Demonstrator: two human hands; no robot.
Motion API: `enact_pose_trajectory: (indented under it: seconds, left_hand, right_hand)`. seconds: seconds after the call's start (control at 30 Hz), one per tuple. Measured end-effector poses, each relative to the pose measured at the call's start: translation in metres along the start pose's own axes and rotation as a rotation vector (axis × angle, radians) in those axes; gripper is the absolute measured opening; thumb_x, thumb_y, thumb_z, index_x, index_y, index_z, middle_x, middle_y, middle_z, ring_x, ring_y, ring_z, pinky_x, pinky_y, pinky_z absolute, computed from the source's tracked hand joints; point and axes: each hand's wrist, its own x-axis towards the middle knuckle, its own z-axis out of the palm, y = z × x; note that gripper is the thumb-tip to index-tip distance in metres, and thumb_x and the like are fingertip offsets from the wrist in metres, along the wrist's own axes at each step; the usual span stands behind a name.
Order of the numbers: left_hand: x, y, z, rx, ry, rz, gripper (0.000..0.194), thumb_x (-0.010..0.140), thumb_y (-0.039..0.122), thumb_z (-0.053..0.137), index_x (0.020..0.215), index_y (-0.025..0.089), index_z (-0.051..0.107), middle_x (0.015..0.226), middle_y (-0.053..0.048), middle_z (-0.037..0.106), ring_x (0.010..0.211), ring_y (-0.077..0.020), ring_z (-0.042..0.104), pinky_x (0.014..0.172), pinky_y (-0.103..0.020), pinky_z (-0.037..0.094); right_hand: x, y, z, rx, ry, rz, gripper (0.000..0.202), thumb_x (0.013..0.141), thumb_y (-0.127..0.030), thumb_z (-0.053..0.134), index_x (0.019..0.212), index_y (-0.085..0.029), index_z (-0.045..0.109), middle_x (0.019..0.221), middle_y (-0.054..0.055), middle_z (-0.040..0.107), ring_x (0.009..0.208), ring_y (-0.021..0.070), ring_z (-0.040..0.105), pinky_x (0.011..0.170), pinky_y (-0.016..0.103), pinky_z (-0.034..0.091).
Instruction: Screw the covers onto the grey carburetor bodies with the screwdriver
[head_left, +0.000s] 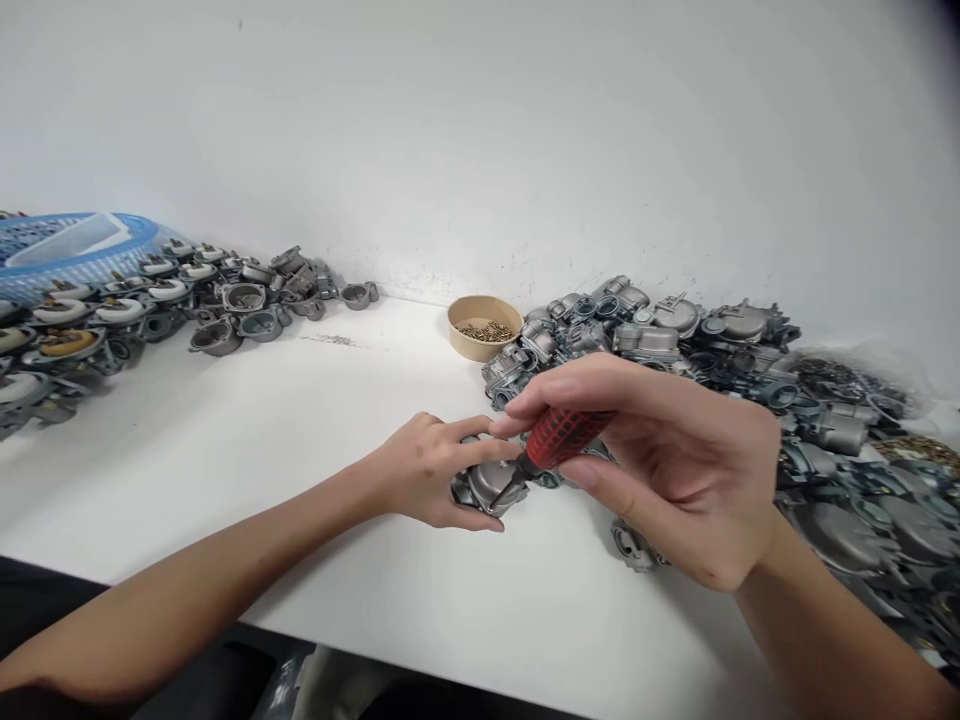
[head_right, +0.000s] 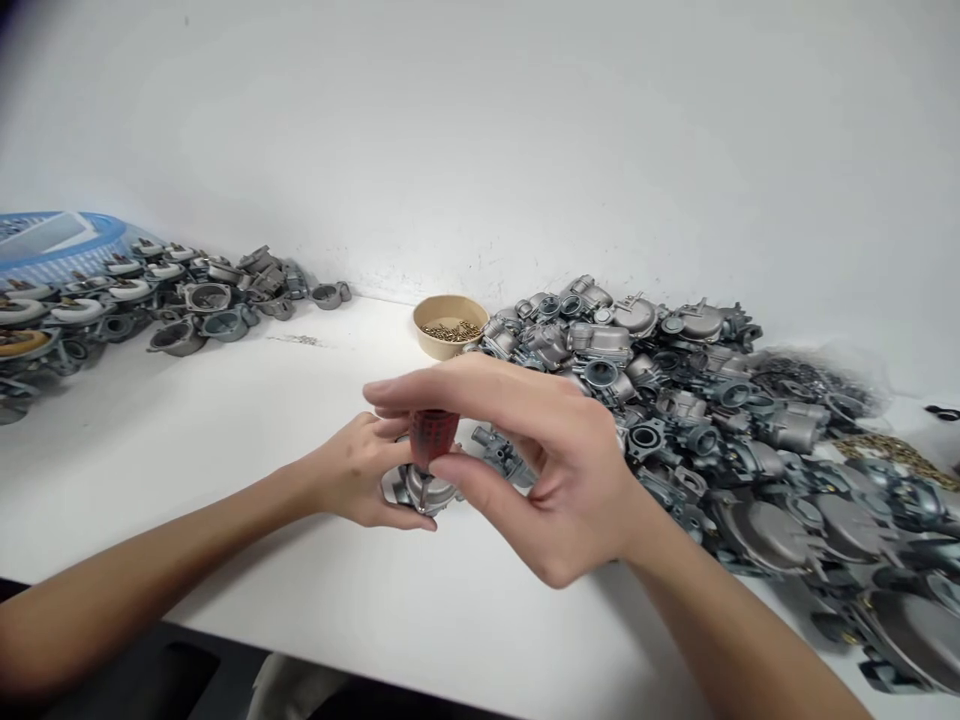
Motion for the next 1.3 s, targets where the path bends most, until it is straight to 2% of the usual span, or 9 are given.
enact_pose_trajectory:
  seconds: [0.13, 0.27, 0.47, 0.67, 0.83, 0.93, 1.03, 1.23, 1.3]
  left_hand:
    - [0.001, 0.001, -0.001, 0.016, -0.01, -0.009, 0.065, 0.082, 0.069, 0.07, 0.13, 0.026, 0.061, 0.121, -0.01, 0.072, 0.11, -0.034, 0.07, 0.085, -0.044, 0.062]
    - [0.002, 0.002, -0.002, -0.031, -0.033, -0.023, 0.062, 0.084, 0.067, 0.07, 0.127, 0.024, 0.062, 0.12, -0.01, 0.073, 0.102, -0.0296, 0.073, 0.084, -0.042, 0.062]
    - [0.003, 0.001, -0.002, -0.077, -0.055, -0.027, 0.065, 0.084, 0.07, 0.067, 0.131, 0.026, 0.062, 0.119, -0.01, 0.072, 0.095, -0.026, 0.073, 0.078, -0.037, 0.062]
    - [0.001, -0.002, -0.001, -0.029, -0.111, -0.019, 0.068, 0.087, 0.071, 0.062, 0.137, 0.026, 0.059, 0.126, -0.013, 0.068, 0.099, -0.0274, 0.073, 0.076, -0.036, 0.063]
    - [0.002, 0.0, -0.002, -0.061, -0.095, -0.027, 0.066, 0.087, 0.07, 0.065, 0.134, 0.025, 0.06, 0.121, -0.011, 0.07, 0.097, -0.0268, 0.073, 0.079, -0.037, 0.063]
    - [0.002, 0.001, -0.003, -0.062, -0.139, -0.038, 0.064, 0.089, 0.068, 0.063, 0.136, 0.024, 0.059, 0.124, -0.012, 0.07, 0.1, -0.0272, 0.072, 0.08, -0.037, 0.062]
    - [0.002, 0.002, -0.003, -0.059, -0.149, -0.05, 0.065, 0.09, 0.069, 0.061, 0.136, 0.023, 0.059, 0.124, -0.013, 0.069, 0.098, -0.0268, 0.073, 0.078, -0.036, 0.062]
    - [0.005, 0.005, -0.005, -0.078, -0.214, -0.115, 0.062, 0.09, 0.065, 0.062, 0.137, 0.024, 0.06, 0.121, -0.011, 0.07, 0.081, -0.0204, 0.072, 0.065, -0.029, 0.059]
    - [0.005, 0.004, -0.006, -0.083, -0.216, -0.104, 0.062, 0.09, 0.063, 0.063, 0.138, 0.025, 0.058, 0.123, -0.011, 0.07, 0.084, -0.022, 0.072, 0.066, -0.031, 0.059]
  right_hand:
    - [-0.001, 0.004, 0.0, 0.007, 0.004, -0.016, 0.059, 0.083, 0.006, 0.06, 0.137, -0.016, 0.062, 0.119, 0.012, 0.07, 0.099, 0.0244, 0.07, 0.077, 0.042, 0.063]
    - [0.002, 0.01, 0.0, -0.023, 0.01, -0.072, 0.057, 0.083, 0.004, 0.065, 0.136, -0.019, 0.063, 0.107, 0.008, 0.072, 0.097, 0.0235, 0.069, 0.078, 0.041, 0.063]
    - [0.006, 0.008, 0.002, -0.117, 0.075, -0.149, 0.053, 0.078, -0.005, 0.083, 0.127, -0.02, 0.07, 0.095, 0.005, 0.066, 0.082, 0.0164, 0.067, 0.061, 0.027, 0.061]
    - [0.003, -0.001, 0.002, -0.086, 0.019, -0.04, 0.052, 0.087, 0.002, 0.062, 0.135, -0.017, 0.064, 0.114, 0.011, 0.07, 0.092, 0.0215, 0.07, 0.073, 0.036, 0.065]
    - [0.006, 0.005, 0.003, -0.124, 0.087, -0.151, 0.049, 0.077, -0.003, 0.083, 0.122, -0.016, 0.072, 0.092, 0.005, 0.068, 0.081, 0.0167, 0.068, 0.06, 0.026, 0.062]
    - [0.006, 0.004, 0.003, -0.131, 0.065, -0.142, 0.041, 0.083, -0.003, 0.075, 0.122, -0.015, 0.071, 0.097, 0.008, 0.067, 0.085, 0.0167, 0.066, 0.06, 0.026, 0.062]
    - [0.005, -0.001, 0.003, -0.08, 0.026, -0.076, 0.047, 0.088, 0.001, 0.061, 0.131, -0.016, 0.067, 0.106, 0.01, 0.072, 0.09, 0.0195, 0.069, 0.067, 0.031, 0.064]
    - [0.008, 0.001, 0.003, -0.172, 0.046, -0.156, 0.046, 0.08, -0.008, 0.084, 0.122, -0.023, 0.074, 0.081, 0.004, 0.071, 0.074, 0.0179, 0.065, 0.056, 0.03, 0.059]
    - [0.008, 0.001, 0.003, -0.165, 0.055, -0.144, 0.04, 0.084, -0.011, 0.081, 0.121, -0.022, 0.073, 0.083, 0.005, 0.07, 0.073, 0.0168, 0.064, 0.057, 0.029, 0.059]
